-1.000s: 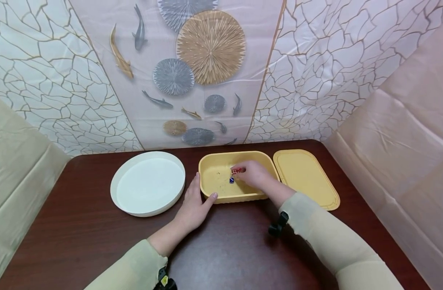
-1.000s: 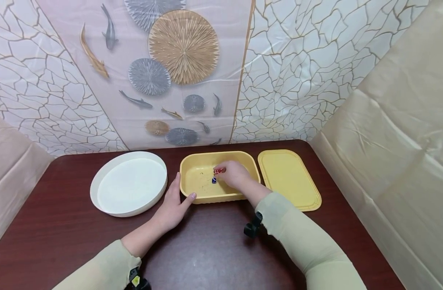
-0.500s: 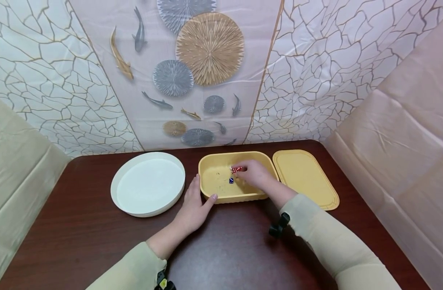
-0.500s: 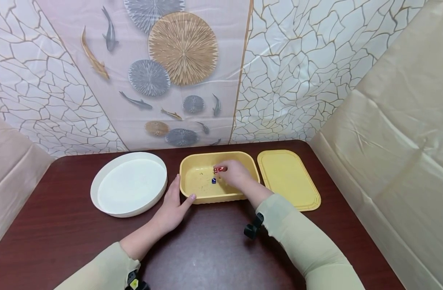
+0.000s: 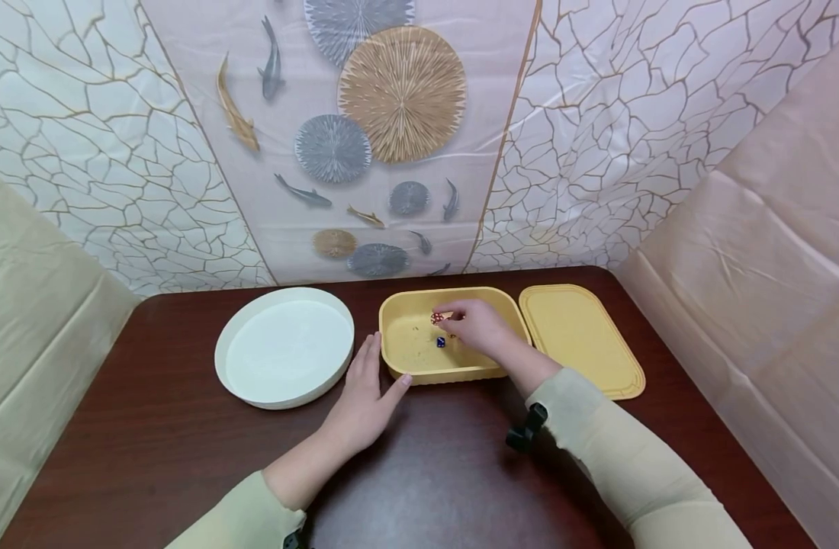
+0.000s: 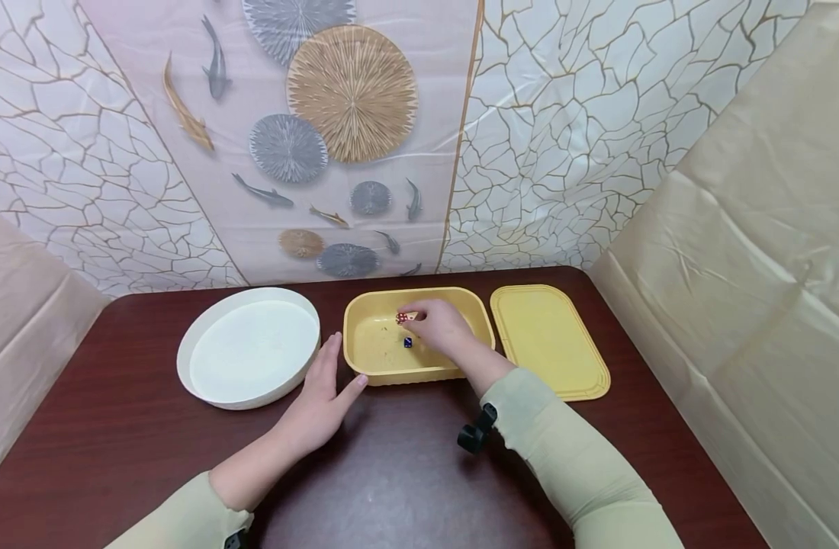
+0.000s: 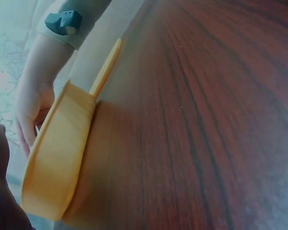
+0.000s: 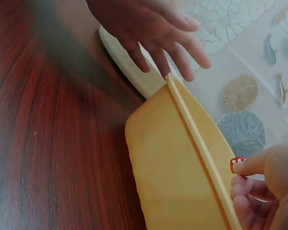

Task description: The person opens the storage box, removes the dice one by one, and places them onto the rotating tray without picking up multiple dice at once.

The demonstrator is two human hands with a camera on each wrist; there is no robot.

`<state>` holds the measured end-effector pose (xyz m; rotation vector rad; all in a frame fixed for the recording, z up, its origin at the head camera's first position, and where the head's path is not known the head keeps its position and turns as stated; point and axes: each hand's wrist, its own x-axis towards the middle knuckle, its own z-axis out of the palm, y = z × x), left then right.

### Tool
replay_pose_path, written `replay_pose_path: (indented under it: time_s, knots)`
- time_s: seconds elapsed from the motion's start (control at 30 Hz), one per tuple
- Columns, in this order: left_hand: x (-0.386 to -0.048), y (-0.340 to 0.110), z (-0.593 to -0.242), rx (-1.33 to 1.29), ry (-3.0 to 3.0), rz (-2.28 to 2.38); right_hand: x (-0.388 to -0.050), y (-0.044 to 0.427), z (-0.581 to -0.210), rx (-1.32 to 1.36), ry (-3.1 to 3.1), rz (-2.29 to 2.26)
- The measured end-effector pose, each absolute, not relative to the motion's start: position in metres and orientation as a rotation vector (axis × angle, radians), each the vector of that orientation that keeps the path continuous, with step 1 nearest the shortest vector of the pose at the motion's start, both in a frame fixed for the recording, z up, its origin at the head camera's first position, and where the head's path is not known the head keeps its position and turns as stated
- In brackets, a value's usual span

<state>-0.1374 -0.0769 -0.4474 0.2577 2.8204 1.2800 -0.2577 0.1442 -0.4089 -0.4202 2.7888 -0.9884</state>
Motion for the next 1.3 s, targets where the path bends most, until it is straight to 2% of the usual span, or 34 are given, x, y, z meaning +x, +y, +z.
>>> replay_pose_path:
  time_s: [0.53,1.3]
  knots:
    - [-0.124,-0.115,-0.433,0.401,3.204,0.916,-0.259,0.121,-0.401,-0.414,2.722,-1.155]
    - [-0.127,-0.183,-0.45,0.093,3.313,0.558,-0.255,0.052,-0.385,-0.472,2.53,-1.38]
